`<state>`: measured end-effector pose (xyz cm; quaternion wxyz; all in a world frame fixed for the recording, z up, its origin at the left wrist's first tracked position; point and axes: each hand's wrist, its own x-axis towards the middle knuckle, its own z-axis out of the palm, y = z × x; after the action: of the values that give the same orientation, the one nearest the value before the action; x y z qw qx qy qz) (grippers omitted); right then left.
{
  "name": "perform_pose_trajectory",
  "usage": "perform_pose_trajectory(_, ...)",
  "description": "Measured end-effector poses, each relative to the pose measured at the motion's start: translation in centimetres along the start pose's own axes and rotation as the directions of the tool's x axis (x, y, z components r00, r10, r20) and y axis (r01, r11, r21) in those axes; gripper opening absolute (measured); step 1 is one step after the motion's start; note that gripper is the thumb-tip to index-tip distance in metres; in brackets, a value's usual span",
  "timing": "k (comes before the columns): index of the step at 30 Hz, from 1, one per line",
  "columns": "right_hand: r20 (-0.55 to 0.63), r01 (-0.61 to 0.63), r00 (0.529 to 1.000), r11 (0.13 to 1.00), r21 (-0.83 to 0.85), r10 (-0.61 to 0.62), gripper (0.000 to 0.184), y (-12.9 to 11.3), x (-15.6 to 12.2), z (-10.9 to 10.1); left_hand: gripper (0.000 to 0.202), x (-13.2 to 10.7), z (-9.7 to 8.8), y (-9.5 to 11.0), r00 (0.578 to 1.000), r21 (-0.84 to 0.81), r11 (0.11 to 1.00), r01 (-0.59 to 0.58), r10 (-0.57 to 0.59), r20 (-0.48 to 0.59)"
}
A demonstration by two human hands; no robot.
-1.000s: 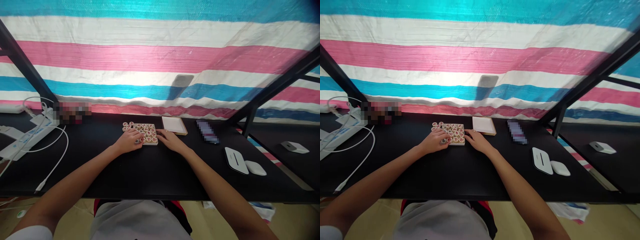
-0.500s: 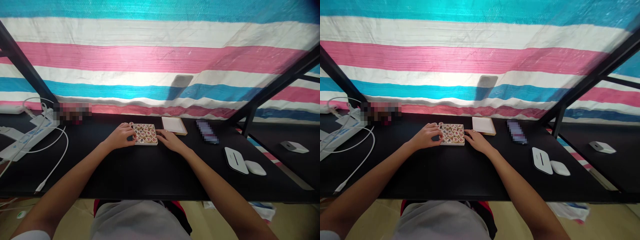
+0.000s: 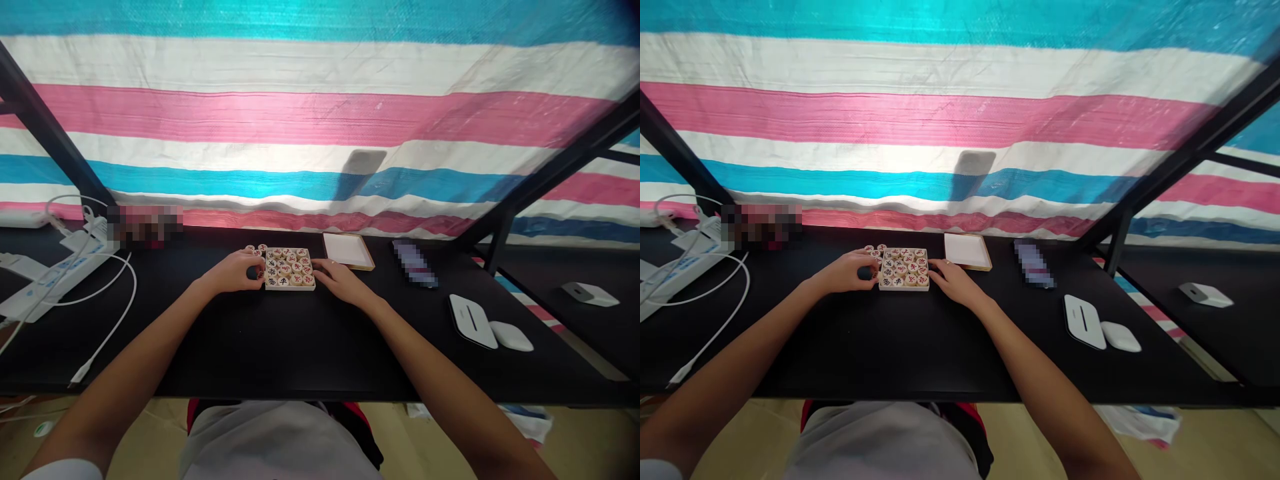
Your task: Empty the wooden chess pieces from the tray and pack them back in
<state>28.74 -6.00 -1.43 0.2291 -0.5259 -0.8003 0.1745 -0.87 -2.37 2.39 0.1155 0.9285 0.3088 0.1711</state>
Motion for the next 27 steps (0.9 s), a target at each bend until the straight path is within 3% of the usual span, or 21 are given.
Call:
perform_pose_trajectory(4, -0.006, 0.001, 1.0, 1.0, 0.01, -0.001, 0.036, -0.11, -0.01, -0.06, 0.017, 0.0, 0.36, -0.2, 0.996, -0.041, 0.997, 0.066, -0.064, 0.054)
perform_pose_trajectory(11, -0.003, -0.007, 1.0, 1.0, 0.015, 0.007, 0.036, -0.17, 0.01, -0.09, 0.02, 0.16, 0.29, -0.23, 0.993, -0.09, 0.993, 0.077, -0.068, 0.093)
perform_pose_trajectory(16, -0.003, 0.004, 1.0, 1.0, 0.015, -0.004, 0.036, -0.03, 0.0, -0.05, 0.025, 0.05, -0.09, 0.05, 0.971, -0.163, 0.969, 0.188, -0.158, 0.179)
perform_pose_trajectory(22, -0.008, 0.0, 1.0, 1.0, 0.014, 0.001, 0.036, 0.1, 0.06, 0.0, 0.027, 0.11, -0.2, 0.13, 0.953, -0.153, 0.965, 0.214, -0.172, 0.248)
perform_pose_trajectory(27, -0.001, -0.004, 1.0, 1.0, 0.015, 0.004, 0.036, 0.07, 0.05, -0.01, 0.032, 0.09, -0.11, -0.01, 0.948, -0.145, 0.955, 0.26, -0.224, 0.225)
